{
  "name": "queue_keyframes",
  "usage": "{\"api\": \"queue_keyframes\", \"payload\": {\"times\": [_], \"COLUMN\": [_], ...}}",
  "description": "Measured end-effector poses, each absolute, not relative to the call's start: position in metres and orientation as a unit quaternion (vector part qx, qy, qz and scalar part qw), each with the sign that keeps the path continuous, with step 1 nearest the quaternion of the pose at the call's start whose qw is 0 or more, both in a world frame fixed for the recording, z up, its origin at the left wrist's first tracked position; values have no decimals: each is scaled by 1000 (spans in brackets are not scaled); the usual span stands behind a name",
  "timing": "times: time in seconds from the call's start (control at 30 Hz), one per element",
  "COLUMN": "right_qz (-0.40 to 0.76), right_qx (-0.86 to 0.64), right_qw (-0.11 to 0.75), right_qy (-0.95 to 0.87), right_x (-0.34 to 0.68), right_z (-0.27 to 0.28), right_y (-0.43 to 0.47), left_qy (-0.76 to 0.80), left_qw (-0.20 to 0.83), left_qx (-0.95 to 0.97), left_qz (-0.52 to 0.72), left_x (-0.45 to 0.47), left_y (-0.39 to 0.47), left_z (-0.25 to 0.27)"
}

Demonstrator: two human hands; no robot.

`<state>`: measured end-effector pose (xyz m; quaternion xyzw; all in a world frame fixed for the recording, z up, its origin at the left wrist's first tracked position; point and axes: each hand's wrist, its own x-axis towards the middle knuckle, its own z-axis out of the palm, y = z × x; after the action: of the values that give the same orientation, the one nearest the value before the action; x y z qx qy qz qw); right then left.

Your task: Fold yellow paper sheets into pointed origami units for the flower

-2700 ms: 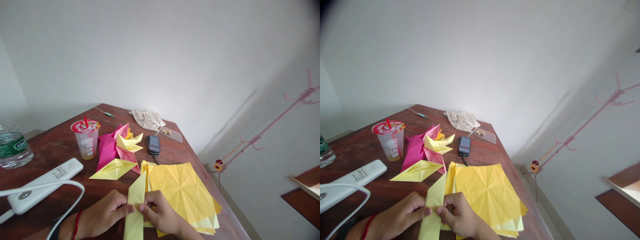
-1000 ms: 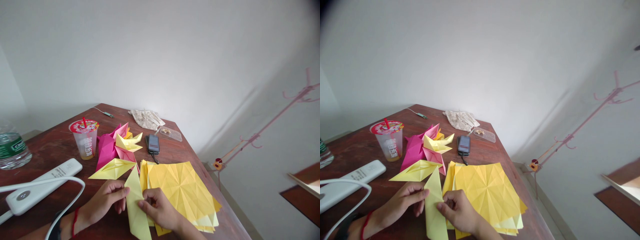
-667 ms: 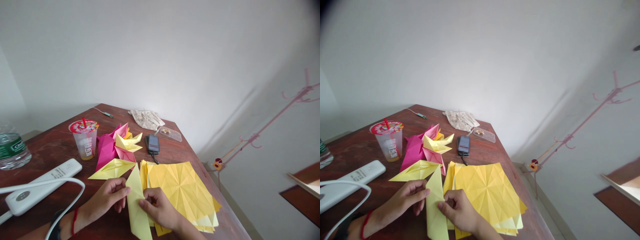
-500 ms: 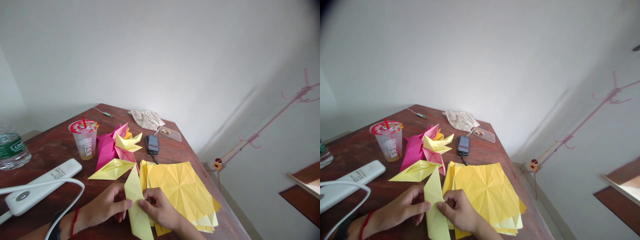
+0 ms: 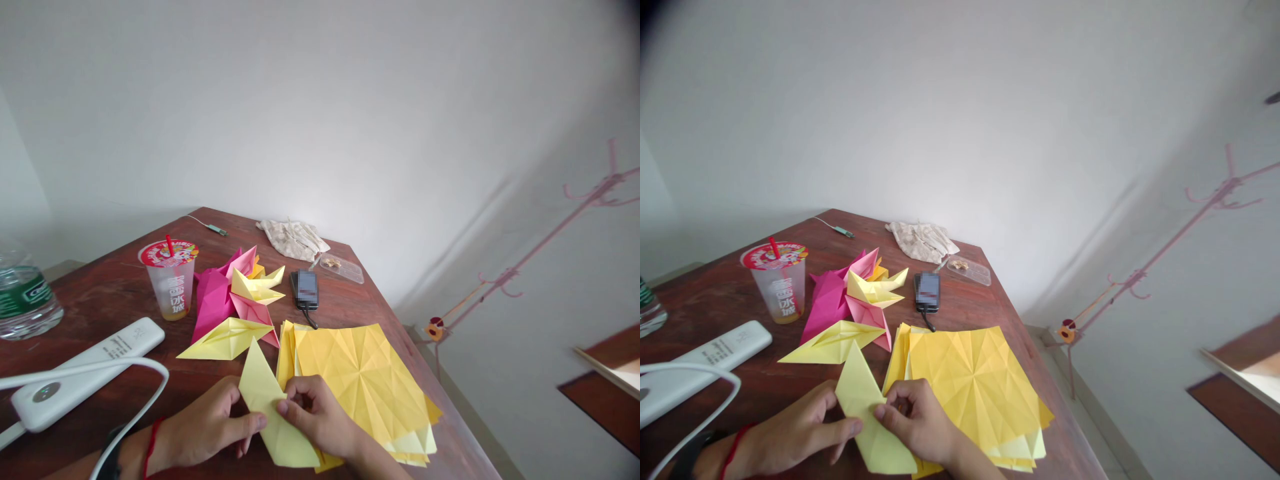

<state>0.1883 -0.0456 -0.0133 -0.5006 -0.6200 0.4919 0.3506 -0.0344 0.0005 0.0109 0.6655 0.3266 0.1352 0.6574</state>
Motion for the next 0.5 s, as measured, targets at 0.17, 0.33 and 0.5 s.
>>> {"api": "queue_keyframes", "payload": {"times": [0.17,0.33,0.5], "right_qz": [498,549,527], "right_qx": [-492,-473,-434], "right_qw": [352,433,540], "right_qy": [-621,-537,-492], "right_x": [189,188,190], "right_z": [-12,-17,-20], "right_y": [-44,-42,-39], "left_qy": [318,351,349], "left_qw": [662,634,643], "left_qx": [654,633,608], "left_qz": [185,270,307], "left_x": [-32,-32,-32], "left_y": [3,6,11], "left_z": [9,6,6]}}
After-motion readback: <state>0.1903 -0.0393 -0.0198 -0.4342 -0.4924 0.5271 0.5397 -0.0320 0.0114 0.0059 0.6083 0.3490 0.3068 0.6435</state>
